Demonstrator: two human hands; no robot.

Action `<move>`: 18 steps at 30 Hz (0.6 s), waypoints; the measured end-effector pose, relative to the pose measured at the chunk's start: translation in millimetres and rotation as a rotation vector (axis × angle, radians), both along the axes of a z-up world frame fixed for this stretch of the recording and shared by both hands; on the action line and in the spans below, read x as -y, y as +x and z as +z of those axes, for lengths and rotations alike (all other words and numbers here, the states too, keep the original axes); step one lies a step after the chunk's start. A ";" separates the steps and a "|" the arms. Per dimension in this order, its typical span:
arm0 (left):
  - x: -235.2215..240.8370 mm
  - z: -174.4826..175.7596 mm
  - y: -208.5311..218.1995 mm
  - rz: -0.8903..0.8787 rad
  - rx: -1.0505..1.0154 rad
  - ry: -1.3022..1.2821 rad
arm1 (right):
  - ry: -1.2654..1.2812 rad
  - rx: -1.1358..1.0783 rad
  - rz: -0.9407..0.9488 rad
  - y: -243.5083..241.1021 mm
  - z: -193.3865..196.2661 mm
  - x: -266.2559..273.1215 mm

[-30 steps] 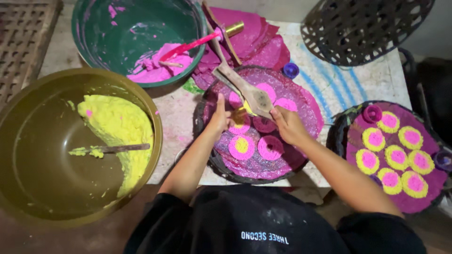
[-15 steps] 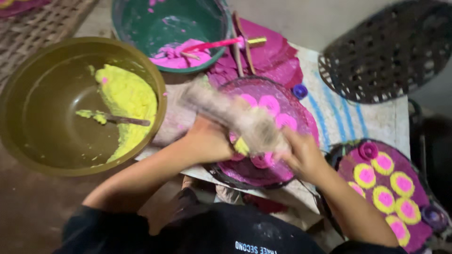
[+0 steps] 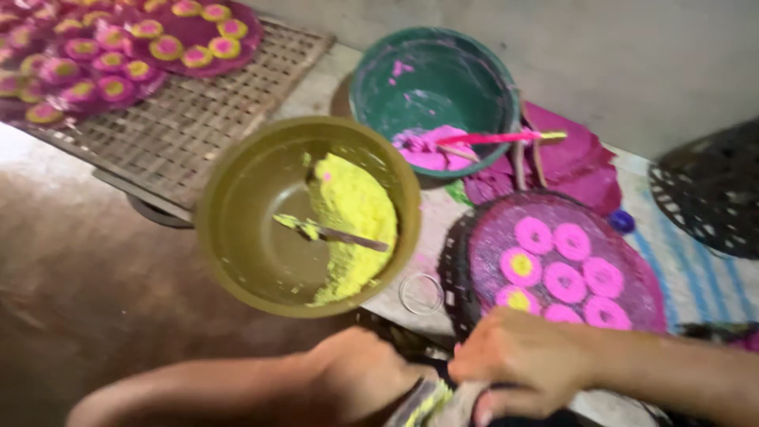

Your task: The person uses a wooden rolling pin and circular metal cutters to shape pink and yellow dough into ring-shaped pieces. They repeatedly scoop pink dough, roll it flat, cut out circles, and place them on a purple mat, then repeat with yellow dough to create layered decorative items.

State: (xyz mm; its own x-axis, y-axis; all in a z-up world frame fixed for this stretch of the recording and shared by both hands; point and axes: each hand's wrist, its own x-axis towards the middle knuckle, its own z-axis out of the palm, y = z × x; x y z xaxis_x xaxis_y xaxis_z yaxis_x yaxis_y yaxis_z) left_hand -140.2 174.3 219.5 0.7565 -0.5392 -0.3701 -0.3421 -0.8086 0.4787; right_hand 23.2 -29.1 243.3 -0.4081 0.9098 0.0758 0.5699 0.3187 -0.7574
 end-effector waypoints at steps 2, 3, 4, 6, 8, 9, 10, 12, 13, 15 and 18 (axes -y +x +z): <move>-33.5 -7.4 -33.5 0.113 0.008 -0.131 | -0.012 -0.032 0.034 -11.7 -9.3 -20.6; -50.4 -15.5 -41.9 0.166 0.017 -0.179 | -0.059 -0.100 0.030 -15.2 -13.5 -31.4; -68.0 -25.4 -47.8 0.218 0.027 -0.227 | -0.107 -0.167 0.026 -16.8 -17.0 -41.9; -105.7 -48.3 -49.4 0.327 0.098 -0.251 | -0.145 -0.222 0.032 -10.0 -20.6 -64.6; -139.6 -70.3 -53.3 0.425 0.053 -0.291 | -0.143 -0.248 0.045 -5.3 -23.3 -81.8; -162.7 -77.2 -52.1 0.473 0.033 -0.353 | -0.060 -0.149 -0.001 0.8 -19.4 -89.6; -187.0 -79.7 -53.7 0.520 0.011 -0.455 | 0.024 -0.052 -0.046 8.2 -12.1 -97.0; -227.9 -74.7 -61.2 0.592 0.029 -0.760 | 0.260 0.308 -0.165 25.7 6.0 -120.9; -241.2 -72.6 -65.4 0.592 0.023 -0.948 | 0.396 0.561 -0.247 36.0 16.1 -129.1; -246.9 -76.5 -63.8 0.493 0.015 -1.294 | 0.617 1.035 -0.123 58.9 24.6 -161.1; -229.6 -97.8 -50.9 0.394 -0.142 -1.630 | 0.835 1.105 -0.121 82.7 17.1 -211.3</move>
